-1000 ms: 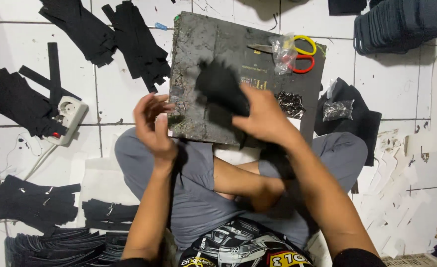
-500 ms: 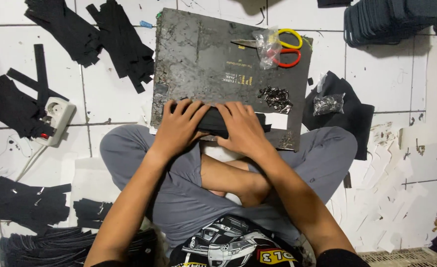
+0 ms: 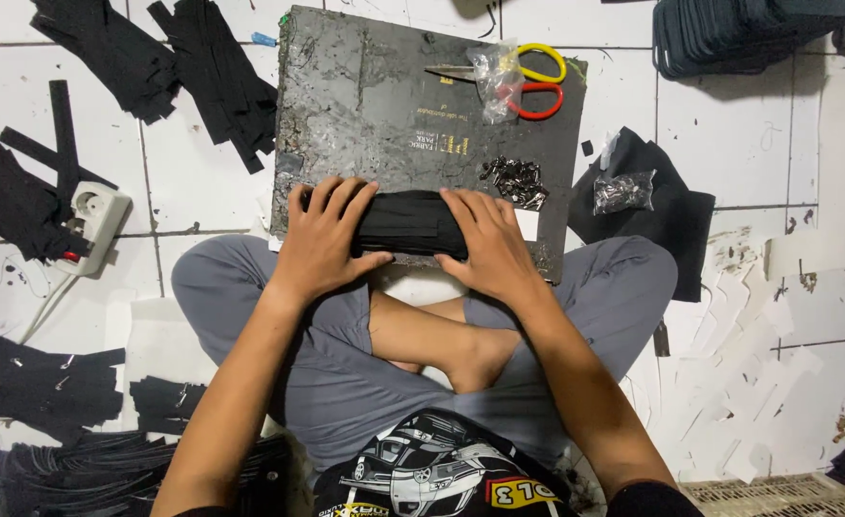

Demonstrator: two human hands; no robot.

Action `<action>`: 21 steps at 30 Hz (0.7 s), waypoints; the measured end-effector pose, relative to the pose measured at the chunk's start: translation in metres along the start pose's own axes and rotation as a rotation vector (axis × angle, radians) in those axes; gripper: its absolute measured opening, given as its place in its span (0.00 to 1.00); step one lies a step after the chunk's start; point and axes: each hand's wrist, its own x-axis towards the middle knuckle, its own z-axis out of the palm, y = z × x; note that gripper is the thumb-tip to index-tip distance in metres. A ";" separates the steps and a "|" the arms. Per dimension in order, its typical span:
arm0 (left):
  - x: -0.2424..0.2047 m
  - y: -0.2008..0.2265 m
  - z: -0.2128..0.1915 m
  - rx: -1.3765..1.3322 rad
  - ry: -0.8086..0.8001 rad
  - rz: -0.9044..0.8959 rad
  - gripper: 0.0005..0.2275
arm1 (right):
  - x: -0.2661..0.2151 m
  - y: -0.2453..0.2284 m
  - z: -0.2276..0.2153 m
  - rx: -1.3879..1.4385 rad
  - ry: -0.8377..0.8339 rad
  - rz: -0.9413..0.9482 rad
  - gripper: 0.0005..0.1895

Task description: Inserting metal studs into pre-cut holes in black leather strips

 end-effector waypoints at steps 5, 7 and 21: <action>-0.001 0.001 0.001 -0.017 0.029 0.027 0.37 | -0.012 0.003 0.002 0.017 0.079 -0.006 0.52; -0.001 0.001 0.003 -0.022 0.026 0.034 0.36 | -0.016 0.006 0.004 0.024 0.102 -0.002 0.52; 0.001 -0.002 0.010 0.001 0.039 0.062 0.35 | -0.017 0.012 0.006 0.047 0.170 -0.020 0.50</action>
